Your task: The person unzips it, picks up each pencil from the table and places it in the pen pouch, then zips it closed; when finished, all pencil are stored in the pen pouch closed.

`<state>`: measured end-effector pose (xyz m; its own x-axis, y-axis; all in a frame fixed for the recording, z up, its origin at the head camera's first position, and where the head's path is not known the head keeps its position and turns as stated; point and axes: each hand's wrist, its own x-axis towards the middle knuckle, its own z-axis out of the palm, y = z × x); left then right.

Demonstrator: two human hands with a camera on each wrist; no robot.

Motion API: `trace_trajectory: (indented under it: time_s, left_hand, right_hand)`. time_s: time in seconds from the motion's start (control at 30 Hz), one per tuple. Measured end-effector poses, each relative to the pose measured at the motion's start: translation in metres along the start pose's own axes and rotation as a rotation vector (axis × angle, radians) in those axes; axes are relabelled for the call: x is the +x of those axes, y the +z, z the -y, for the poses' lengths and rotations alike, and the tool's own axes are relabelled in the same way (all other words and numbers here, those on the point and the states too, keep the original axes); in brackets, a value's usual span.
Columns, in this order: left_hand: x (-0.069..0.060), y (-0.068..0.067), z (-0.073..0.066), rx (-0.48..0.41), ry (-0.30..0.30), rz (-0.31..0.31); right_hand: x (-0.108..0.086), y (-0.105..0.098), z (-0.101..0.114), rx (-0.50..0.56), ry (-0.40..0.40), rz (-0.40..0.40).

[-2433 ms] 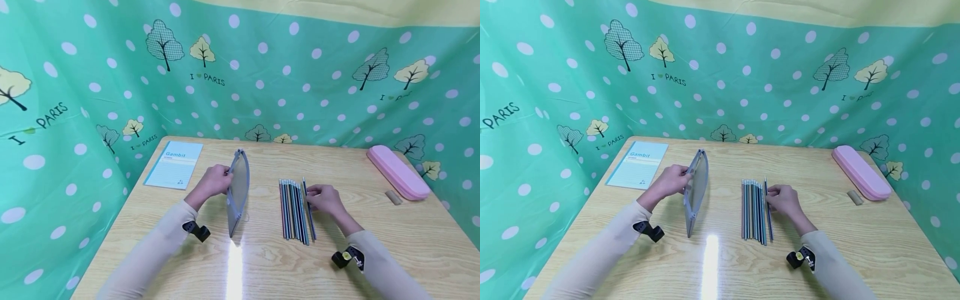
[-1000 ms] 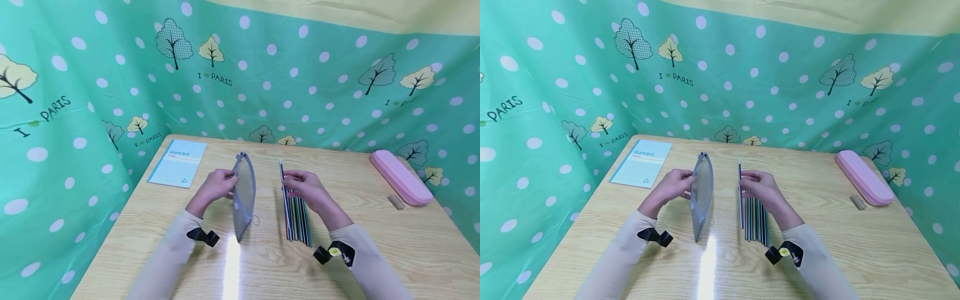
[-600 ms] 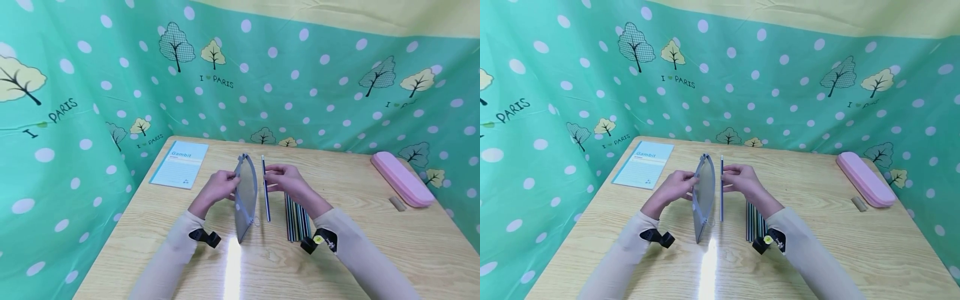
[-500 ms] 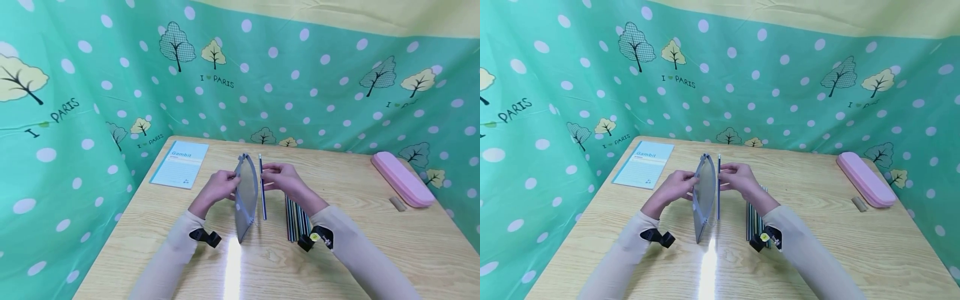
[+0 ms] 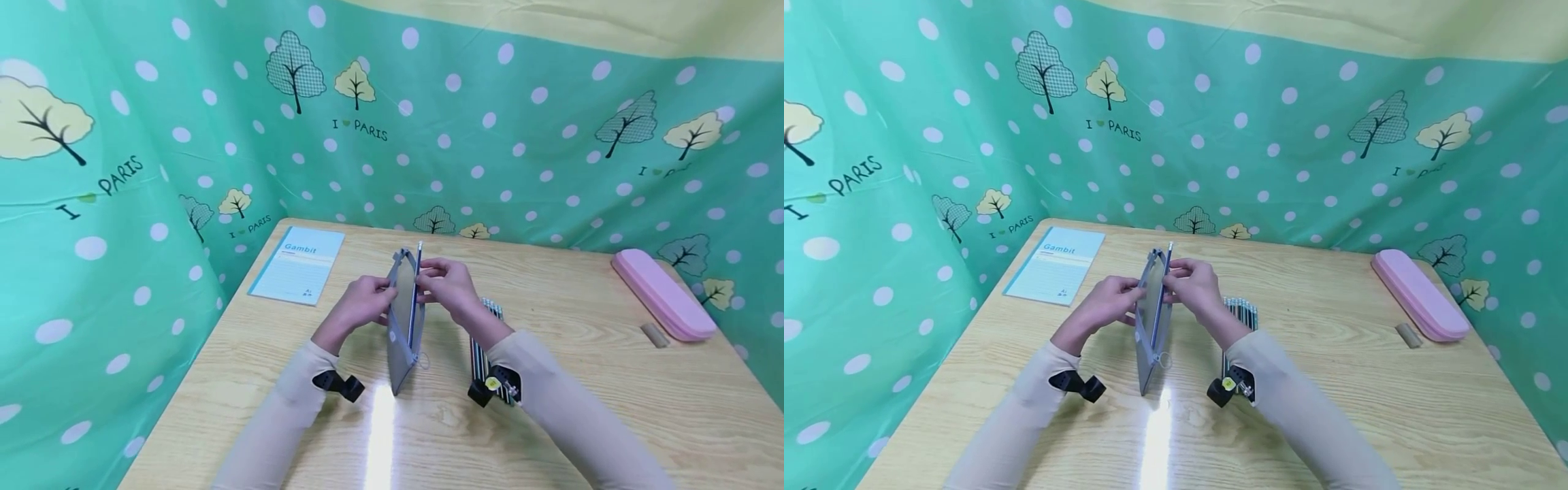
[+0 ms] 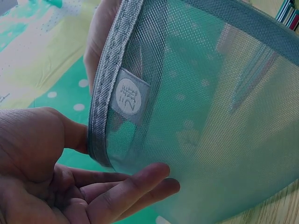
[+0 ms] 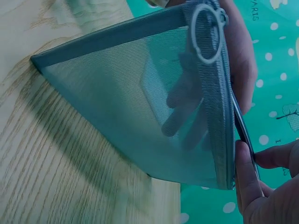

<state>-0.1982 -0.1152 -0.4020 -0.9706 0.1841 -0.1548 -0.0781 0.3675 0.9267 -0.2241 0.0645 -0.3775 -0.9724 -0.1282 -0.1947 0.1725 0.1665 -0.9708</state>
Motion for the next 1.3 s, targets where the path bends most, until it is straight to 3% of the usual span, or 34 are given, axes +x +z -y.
trace_trajectory:
  time_s: [0.23, 0.63, 0.9, 1.13, 1.3]
  left_hand:
    - [0.002, 0.0, -0.002, 0.009, 0.0, 0.006]
    - [0.001, 0.0, -0.002, 0.024, 0.011, 0.009]
    - [-0.002, -0.006, -0.004, 0.072, 0.019, -0.007]
    - [-0.002, -0.011, -0.005, 0.084, 0.029, -0.011]
    - [-0.002, -0.006, -0.003, 0.06, 0.012, 0.01]
  right_hand:
    - [-0.005, 0.004, 0.0, -0.081, -0.013, -0.005]
    - [-0.009, -0.005, 0.0, -0.048, -0.031, 0.016]
    - [-0.009, -0.057, -0.001, -0.01, 0.002, 0.026]
    - [-0.008, -0.106, -0.026, -0.129, 0.088, 0.04]
    - [-0.008, -0.136, -0.055, -0.234, 0.172, 0.037]
